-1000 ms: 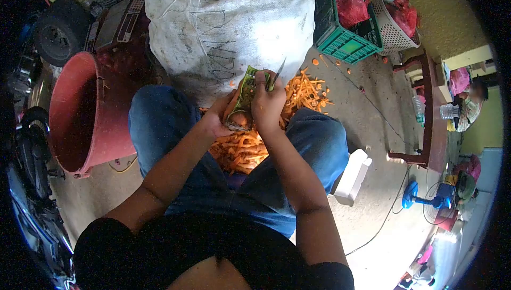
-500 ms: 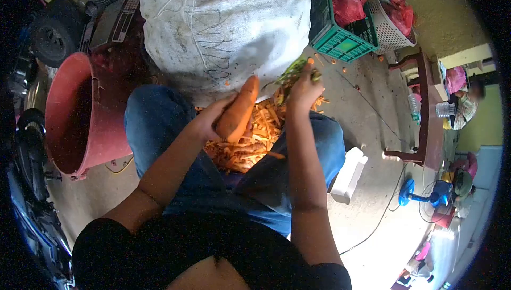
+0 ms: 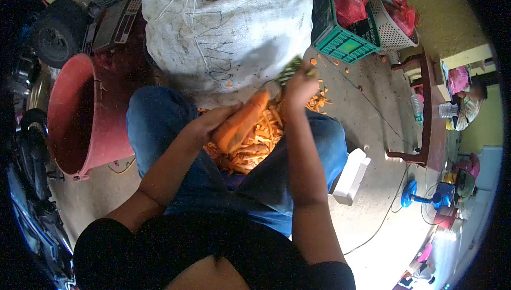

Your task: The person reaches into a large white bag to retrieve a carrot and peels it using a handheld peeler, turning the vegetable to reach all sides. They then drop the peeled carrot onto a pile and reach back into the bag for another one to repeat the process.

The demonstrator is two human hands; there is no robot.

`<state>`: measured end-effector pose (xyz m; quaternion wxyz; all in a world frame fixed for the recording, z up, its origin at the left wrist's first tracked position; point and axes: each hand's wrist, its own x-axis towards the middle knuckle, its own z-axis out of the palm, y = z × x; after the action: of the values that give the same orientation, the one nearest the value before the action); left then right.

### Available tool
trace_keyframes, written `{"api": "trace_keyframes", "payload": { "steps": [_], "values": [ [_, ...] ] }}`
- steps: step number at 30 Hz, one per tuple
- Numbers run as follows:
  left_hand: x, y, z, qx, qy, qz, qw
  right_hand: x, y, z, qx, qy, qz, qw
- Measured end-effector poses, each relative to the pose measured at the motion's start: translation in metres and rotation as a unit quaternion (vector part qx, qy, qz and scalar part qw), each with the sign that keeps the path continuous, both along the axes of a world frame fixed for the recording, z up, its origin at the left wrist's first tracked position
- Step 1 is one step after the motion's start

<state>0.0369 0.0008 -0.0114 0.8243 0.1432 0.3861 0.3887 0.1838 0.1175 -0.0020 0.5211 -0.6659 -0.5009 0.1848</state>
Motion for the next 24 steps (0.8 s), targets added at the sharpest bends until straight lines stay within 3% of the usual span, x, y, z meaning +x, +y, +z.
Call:
{"api": "trace_keyframes", "payload": {
  "steps": [1, 3, 5, 6, 11, 13, 14, 15, 17, 18, 20, 24],
  "values": [
    [0.002, -0.004, 0.01, 0.018, 0.075, -0.002, 0.997, 0.01, 0.009, 0.002, 0.05, -0.006, -0.041, 0.998],
    [-0.004, -0.007, 0.011, 0.057, 0.075, -0.041, 0.995, 0.026, 0.016, -0.002, 0.027, -0.002, -0.07, 0.997],
    [-0.006, -0.006, 0.021, -0.001, -0.047, -0.011, 0.999, 0.029, 0.014, 0.006, 0.062, 0.218, -0.024, 0.974],
    [-0.007, -0.001, 0.008, -0.041, -0.096, 0.0, 0.995, 0.022, 0.004, 0.011, 0.049, 0.27, 0.021, 0.962],
    [-0.007, 0.016, -0.017, -0.014, -0.149, 0.096, 0.984, -0.022, -0.038, 0.005, -0.015, 0.303, 0.152, 0.941],
    [-0.003, 0.021, -0.024, -0.03, -0.241, 0.187, 0.952, -0.038, -0.059, 0.022, -0.05, 0.226, 0.198, 0.952],
    [-0.017, 0.019, -0.035, 0.055, -0.358, 0.012, 0.932, -0.043, -0.066, 0.027, -0.055, 0.193, 0.241, 0.95],
    [-0.015, 0.014, -0.032, 0.055, -0.357, 0.013, 0.932, -0.043, -0.067, 0.012, -0.038, 0.154, 0.273, 0.949],
    [-0.009, -0.002, -0.022, 0.259, -0.1, 0.12, 0.953, -0.049, -0.071, 0.013, -0.007, 0.174, 0.263, 0.949],
    [-0.007, 0.002, -0.019, 0.259, -0.098, 0.119, 0.954, -0.049, -0.071, 0.018, -0.006, 0.175, 0.262, 0.949],
    [-0.005, 0.013, -0.016, -0.013, -0.299, 0.134, 0.945, -0.045, -0.072, 0.03, -0.026, 0.254, 0.246, 0.935],
    [-0.003, 0.017, -0.019, 0.013, -0.328, 0.135, 0.935, -0.04, -0.07, 0.028, -0.027, 0.242, 0.226, 0.943]
  ]
}}
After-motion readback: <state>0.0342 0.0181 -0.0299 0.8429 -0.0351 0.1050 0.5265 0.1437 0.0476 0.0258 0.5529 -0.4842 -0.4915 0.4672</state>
